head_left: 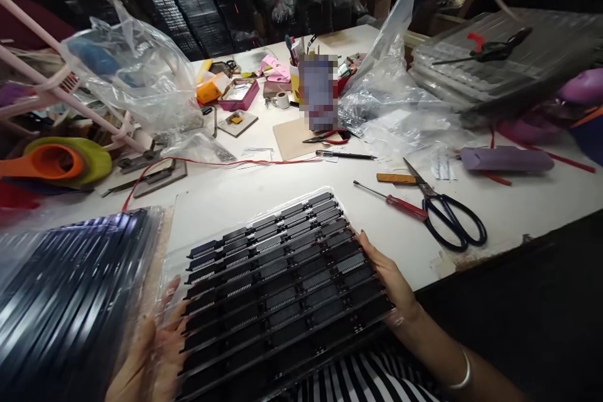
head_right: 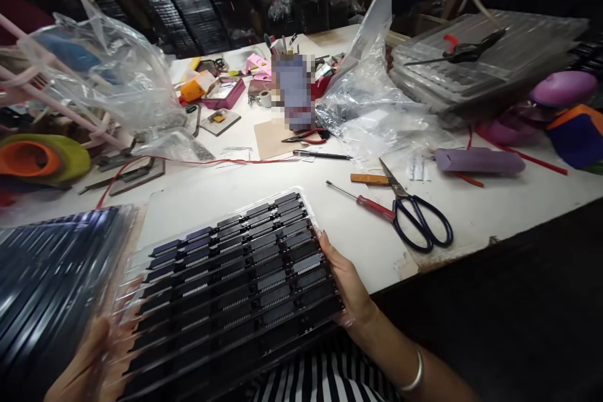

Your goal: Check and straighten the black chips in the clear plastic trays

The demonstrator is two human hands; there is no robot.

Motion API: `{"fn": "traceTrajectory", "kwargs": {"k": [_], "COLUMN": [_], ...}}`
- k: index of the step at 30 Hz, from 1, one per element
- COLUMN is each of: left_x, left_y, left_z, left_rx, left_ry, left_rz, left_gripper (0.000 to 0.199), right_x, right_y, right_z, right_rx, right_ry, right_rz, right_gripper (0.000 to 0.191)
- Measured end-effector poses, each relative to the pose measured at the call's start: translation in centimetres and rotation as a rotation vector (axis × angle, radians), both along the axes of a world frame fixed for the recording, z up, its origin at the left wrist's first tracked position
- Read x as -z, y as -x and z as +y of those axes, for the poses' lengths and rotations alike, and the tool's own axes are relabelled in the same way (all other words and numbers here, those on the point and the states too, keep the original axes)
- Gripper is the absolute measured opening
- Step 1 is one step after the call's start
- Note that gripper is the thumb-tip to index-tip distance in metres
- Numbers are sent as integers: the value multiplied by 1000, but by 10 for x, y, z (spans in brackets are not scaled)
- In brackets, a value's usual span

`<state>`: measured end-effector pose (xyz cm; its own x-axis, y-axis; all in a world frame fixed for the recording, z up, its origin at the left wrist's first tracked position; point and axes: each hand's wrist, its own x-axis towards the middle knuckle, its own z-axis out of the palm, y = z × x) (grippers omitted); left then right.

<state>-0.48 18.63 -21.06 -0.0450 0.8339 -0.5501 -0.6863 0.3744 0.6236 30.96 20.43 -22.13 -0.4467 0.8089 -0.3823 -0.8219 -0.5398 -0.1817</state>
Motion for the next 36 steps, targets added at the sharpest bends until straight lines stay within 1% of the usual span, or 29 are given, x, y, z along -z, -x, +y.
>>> {"fn": "traceTrajectory", "kwargs": {"k": [3, 7, 11, 14, 17, 19, 23, 26, 28, 30, 33, 36], "left_x": [-4, -10, -15, -13, -8, -3, 5, 9, 8, 5, -2, -4], "left_y": [-5, -20, -31, -32, -30, -27, -25, -24, -23, -22, -19, -16], "left_z": [2, 3, 4, 4, 3, 3, 0, -4, -7, -8, -7, -6], "left_rx": [-35, -104, -149, -167, -148, -113, -68, -78, -68, -64, -19, 16], "left_ry": [19, 9, -6, -21, -49, -74, -184, -268, -304, -315, -277, -191], "left_rz": [49, 85, 70, 78, 84, 39, -153, -212, -206, -155, -42, -9], "left_gripper": [55, 50, 48, 46, 47, 49, 58, 70, 75, 72, 61, 56], "right_x": [-5, -9, -8, -5, -5, -6, -6, -4, -2, 0, 1, 2], "right_y": [1, -2, -8, -12, -16, -19, -24, -25, -23, -21, -17, -16], "right_z": [1, 1, 0, 0, 2, 4, 6, 3, 1, -1, -2, -2], "right_rx": [-18, -49, -57, -55, -55, -49, 62, 125, 127, 106, 84, 84], "right_ry": [12, 15, 32, 39, 23, 6, 2, 41, 75, 107, 139, 133], "right_rz": [-8, -55, -84, -90, -105, -118, -127, -103, -91, -92, -109, -105], "right_gripper": [43, 41, 39, 38, 35, 33, 29, 34, 38, 38, 31, 28]}}
